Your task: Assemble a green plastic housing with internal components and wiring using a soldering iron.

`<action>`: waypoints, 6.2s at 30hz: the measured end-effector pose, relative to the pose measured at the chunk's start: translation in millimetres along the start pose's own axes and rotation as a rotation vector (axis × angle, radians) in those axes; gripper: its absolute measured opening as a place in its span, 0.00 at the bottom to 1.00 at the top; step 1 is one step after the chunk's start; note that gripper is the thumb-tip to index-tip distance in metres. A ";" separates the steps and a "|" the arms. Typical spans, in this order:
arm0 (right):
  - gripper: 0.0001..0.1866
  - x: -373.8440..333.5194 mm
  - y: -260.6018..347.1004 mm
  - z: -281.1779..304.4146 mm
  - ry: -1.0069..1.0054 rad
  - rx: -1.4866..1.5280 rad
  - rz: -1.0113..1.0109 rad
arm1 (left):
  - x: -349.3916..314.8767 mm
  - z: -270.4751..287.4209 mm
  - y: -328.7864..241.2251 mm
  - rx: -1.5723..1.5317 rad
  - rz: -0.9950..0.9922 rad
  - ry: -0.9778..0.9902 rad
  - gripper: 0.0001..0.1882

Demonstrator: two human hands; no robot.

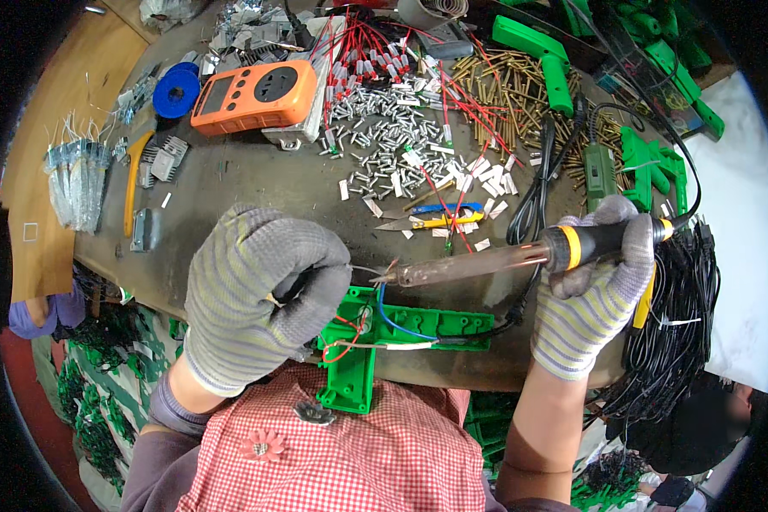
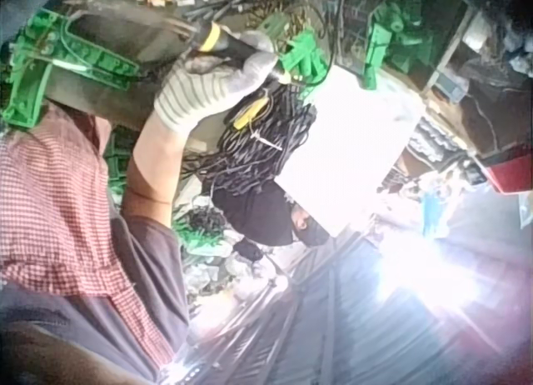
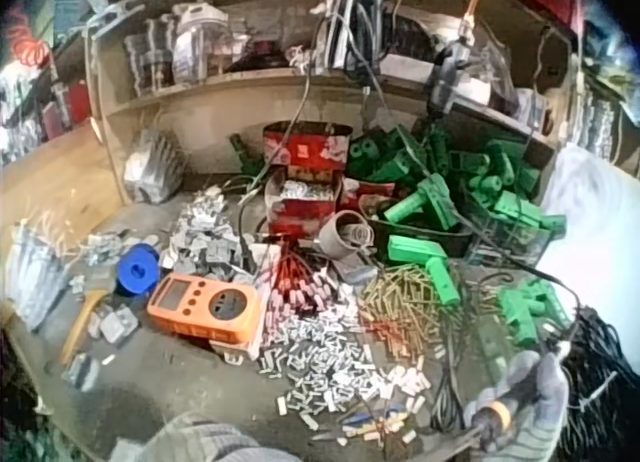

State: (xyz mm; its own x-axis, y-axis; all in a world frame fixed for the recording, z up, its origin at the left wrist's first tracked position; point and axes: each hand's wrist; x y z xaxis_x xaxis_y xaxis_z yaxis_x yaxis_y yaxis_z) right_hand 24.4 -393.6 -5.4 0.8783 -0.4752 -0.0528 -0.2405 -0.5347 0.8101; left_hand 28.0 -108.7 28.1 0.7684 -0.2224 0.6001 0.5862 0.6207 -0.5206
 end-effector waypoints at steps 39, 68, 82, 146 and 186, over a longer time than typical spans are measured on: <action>0.17 -5.4 -26.0 -65.0 -0.390 -0.277 -0.093 | -23.0 -1.0 20.4 -0.011 0.102 -0.068 0.09; 0.17 49.7 9.7 -118.3 -0.112 -0.422 -0.015 | -63.0 28.4 0.8 -0.152 0.120 -0.063 0.12; 0.19 32.6 -12.6 -137.9 0.390 -0.678 -0.217 | -60.0 15.8 -0.4 -0.143 0.121 0.010 0.10; 0.10 -43.7 24.2 -55.4 1.012 -1.206 0.348 | -62.7 3.4 7.3 -0.262 0.044 -0.012 0.18; 0.15 -73.5 18.6 -48.1 0.925 -1.258 0.370 | -56.9 -1.9 4.6 -0.279 -0.134 0.106 0.14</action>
State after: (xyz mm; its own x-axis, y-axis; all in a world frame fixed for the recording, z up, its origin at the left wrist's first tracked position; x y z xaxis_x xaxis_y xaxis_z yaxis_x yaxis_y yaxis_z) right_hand -24.8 -335.0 41.6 0.9004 0.3740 0.2221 -0.4204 0.6172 0.6650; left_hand -12.6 -94.6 -9.6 0.6933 -0.3745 0.6157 0.7207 0.3539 -0.5962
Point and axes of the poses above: each hand's wrist, its own x-axis towards the middle knuckle, its own z-axis out of the back of the hand, y = z × x, and after that the axes turned 12 degrees about -y, right-handed
